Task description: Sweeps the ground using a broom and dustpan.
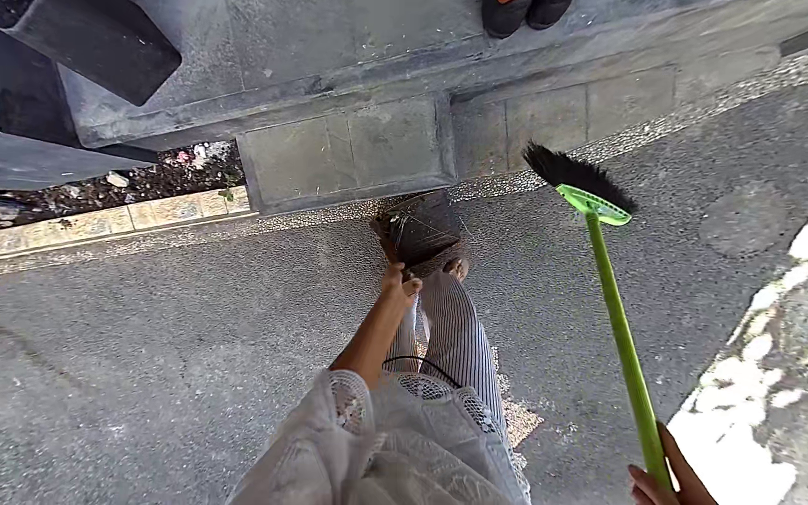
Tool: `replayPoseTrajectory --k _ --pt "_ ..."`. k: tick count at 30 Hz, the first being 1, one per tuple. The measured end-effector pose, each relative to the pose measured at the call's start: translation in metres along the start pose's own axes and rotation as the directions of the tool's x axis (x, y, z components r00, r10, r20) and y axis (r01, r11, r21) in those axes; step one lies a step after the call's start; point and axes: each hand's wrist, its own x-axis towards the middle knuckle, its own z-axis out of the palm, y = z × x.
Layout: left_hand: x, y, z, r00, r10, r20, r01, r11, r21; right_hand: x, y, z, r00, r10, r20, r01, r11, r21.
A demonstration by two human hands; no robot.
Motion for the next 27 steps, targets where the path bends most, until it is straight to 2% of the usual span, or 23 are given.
replayPoseTrajectory --k 5,9,12,15,18,20,24,27 --pt "-0.009 0.025 -0.069 0.996 -0.089 0.010 0.089 0.991 -0.104 0.059 -0.005 -0.015 0.989 0.021 -0.145 -0.046 0.984 -0.172" --pt "-0.010 0.046 -0.105 0.996 -0.085 -0.008 0.082 0.979 -0.186 0.131 -0.011 -0.019 0.981 0.004 -0.193 -0.058 0.960 -0.275" --pt "-0.010 0.062 -0.122 0.998 -0.047 -0.029 0.038 0.963 -0.266 0.174 -0.025 0.015 0.988 0.021 -0.155 -0.075 0.933 -0.353" --pt "-0.006 0.073 -0.124 0.997 0.006 -0.074 -0.029 0.950 -0.310 0.200 -0.029 0.076 0.997 0.056 -0.044 -0.070 0.892 -0.446" --pt "0.004 0.082 -0.114 0.992 0.058 -0.116 -0.089 0.953 -0.289 0.191 -0.014 0.143 0.986 0.106 0.127 -0.021 0.842 -0.538" --pt "0.012 0.088 -0.105 0.990 0.082 -0.118 -0.113 0.951 -0.287 0.170 -0.003 0.164 0.966 0.142 0.218 0.015 0.806 -0.591" --pt "0.019 0.091 -0.091 0.980 0.149 -0.134 -0.176 0.960 -0.219 0.115 0.013 0.129 0.913 0.173 0.370 0.011 0.895 -0.446" --pt "0.020 0.097 -0.084 0.979 0.155 -0.134 -0.177 0.969 -0.172 0.067 0.032 0.088 0.923 0.151 0.353 -0.037 0.950 -0.310"
